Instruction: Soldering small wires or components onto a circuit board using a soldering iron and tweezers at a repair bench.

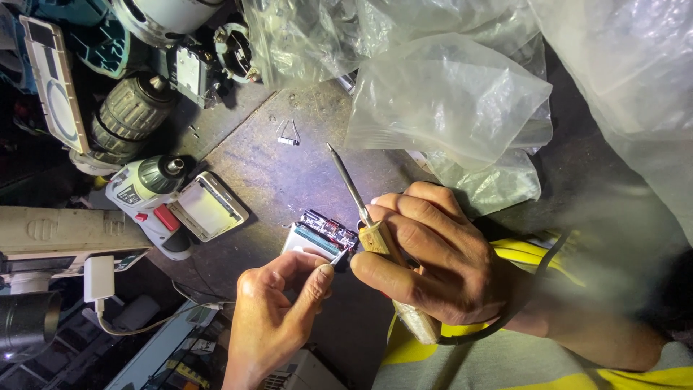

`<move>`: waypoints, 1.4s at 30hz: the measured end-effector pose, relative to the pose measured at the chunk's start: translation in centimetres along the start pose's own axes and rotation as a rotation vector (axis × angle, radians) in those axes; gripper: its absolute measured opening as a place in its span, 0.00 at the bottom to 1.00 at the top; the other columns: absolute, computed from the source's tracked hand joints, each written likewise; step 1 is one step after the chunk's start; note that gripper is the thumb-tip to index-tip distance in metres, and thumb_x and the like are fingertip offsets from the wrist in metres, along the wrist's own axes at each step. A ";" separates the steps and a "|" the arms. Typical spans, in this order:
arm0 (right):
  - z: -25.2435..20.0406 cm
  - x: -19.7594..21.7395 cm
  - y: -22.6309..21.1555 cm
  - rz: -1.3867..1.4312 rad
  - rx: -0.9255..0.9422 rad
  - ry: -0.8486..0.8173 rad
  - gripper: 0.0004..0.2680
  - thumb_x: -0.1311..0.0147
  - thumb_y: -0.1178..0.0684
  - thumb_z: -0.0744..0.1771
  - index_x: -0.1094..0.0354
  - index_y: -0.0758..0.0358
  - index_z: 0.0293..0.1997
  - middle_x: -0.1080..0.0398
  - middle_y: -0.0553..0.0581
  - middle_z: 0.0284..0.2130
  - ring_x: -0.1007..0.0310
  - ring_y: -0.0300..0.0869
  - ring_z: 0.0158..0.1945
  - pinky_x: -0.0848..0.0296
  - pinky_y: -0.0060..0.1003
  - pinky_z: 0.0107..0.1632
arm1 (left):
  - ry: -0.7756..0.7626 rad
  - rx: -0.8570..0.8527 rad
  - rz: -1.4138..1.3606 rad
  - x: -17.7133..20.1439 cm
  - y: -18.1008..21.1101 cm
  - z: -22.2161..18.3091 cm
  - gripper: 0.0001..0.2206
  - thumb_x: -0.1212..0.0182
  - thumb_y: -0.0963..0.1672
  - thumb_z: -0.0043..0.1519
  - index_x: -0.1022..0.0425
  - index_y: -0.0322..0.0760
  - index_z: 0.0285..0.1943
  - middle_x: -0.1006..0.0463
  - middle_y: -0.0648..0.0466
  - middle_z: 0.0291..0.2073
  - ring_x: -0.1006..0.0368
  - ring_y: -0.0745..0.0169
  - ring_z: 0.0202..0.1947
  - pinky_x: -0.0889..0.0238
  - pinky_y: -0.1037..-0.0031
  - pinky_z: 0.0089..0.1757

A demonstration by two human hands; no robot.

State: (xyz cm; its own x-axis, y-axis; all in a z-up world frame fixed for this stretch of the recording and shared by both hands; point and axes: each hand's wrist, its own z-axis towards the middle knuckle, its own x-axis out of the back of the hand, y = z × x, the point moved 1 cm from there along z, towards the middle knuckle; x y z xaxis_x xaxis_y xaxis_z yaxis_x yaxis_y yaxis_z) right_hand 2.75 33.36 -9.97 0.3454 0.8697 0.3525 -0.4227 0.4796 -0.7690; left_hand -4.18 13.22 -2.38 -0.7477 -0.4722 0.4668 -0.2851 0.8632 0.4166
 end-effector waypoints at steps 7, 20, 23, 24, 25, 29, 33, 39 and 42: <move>-0.3 0.1 0.0 0.015 -0.005 -0.010 0.04 0.57 0.59 0.72 0.36 0.62 0.49 0.26 0.67 0.37 0.22 0.58 0.44 0.25 0.53 0.49 | 0.002 -0.018 0.004 -0.1 0.3 0.1 0.12 0.37 0.48 0.62 0.18 0.36 0.31 0.22 0.59 0.20 0.30 0.74 0.20 0.34 0.80 0.24; -0.3 0.0 0.0 -0.008 0.007 -0.023 0.03 0.54 0.60 0.72 0.36 0.63 0.49 0.27 0.68 0.37 0.21 0.58 0.45 0.24 0.53 0.48 | -0.003 0.016 0.004 0.0 0.2 0.0 0.12 0.36 0.47 0.62 0.17 0.34 0.32 0.21 0.59 0.20 0.30 0.74 0.21 0.33 0.79 0.25; -0.3 0.2 0.1 0.005 0.008 -0.025 0.04 0.55 0.59 0.72 0.36 0.63 0.49 0.27 0.69 0.38 0.21 0.59 0.46 0.24 0.53 0.49 | -0.002 0.029 -0.001 0.0 0.1 0.0 0.12 0.36 0.47 0.61 0.16 0.34 0.32 0.21 0.59 0.19 0.30 0.74 0.21 0.33 0.79 0.25; -0.4 0.2 0.1 0.025 0.009 -0.024 0.04 0.55 0.59 0.72 0.36 0.63 0.50 0.26 0.69 0.38 0.21 0.59 0.47 0.24 0.53 0.50 | -0.002 0.037 -0.011 0.0 0.2 0.0 0.12 0.35 0.47 0.61 0.16 0.34 0.32 0.21 0.58 0.19 0.29 0.73 0.21 0.32 0.79 0.25; -0.7 0.3 0.2 0.026 0.010 -0.025 0.04 0.55 0.59 0.72 0.36 0.63 0.50 0.26 0.69 0.38 0.21 0.59 0.47 0.24 0.53 0.50 | -0.001 0.037 -0.012 0.0 0.2 0.0 0.12 0.35 0.47 0.61 0.16 0.34 0.32 0.21 0.58 0.19 0.29 0.73 0.21 0.32 0.79 0.25; -3.3 0.2 0.3 0.154 0.037 0.027 0.06 0.60 0.55 0.72 0.39 0.58 0.53 0.23 0.74 0.42 0.21 0.64 0.51 0.24 0.56 0.51 | 0.011 0.051 0.024 0.1 0.2 -0.1 0.11 0.35 0.46 0.61 0.16 0.35 0.31 0.20 0.58 0.19 0.28 0.73 0.21 0.33 0.79 0.25; -3.9 1.0 -0.1 0.368 0.084 0.003 0.03 0.51 0.58 0.70 0.37 0.60 0.48 0.26 0.72 0.37 0.18 0.62 0.41 0.18 0.57 0.46 | 0.013 0.080 0.083 0.2 0.4 -0.1 0.11 0.36 0.46 0.61 0.16 0.36 0.31 0.20 0.60 0.19 0.29 0.74 0.20 0.35 0.79 0.25; -5.5 2.1 -0.9 0.372 0.031 -0.112 0.05 0.46 0.49 0.69 0.34 0.53 0.47 0.34 0.59 0.42 0.25 0.48 0.38 0.24 0.49 0.40 | 0.000 0.119 0.078 0.4 0.4 -0.2 0.12 0.35 0.47 0.61 0.16 0.36 0.32 0.22 0.60 0.18 0.30 0.74 0.20 0.36 0.78 0.25; -4.3 2.2 -2.0 0.262 -0.048 -0.108 0.07 0.56 0.49 0.70 0.34 0.58 0.39 0.31 0.56 0.33 0.28 0.45 0.32 0.29 0.52 0.44 | -0.002 0.120 0.055 0.4 0.0 -0.1 0.10 0.36 0.46 0.61 0.15 0.35 0.33 0.21 0.59 0.18 0.30 0.74 0.20 0.35 0.79 0.26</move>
State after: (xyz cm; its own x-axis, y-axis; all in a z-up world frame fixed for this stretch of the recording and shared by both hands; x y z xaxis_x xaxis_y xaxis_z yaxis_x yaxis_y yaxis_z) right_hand 7.96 33.86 -9.95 0.1377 0.9718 0.1914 -0.4446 0.2333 -0.8648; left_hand -4.37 13.04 -2.08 -0.7653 -0.4232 0.4850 -0.3133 0.9031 0.2937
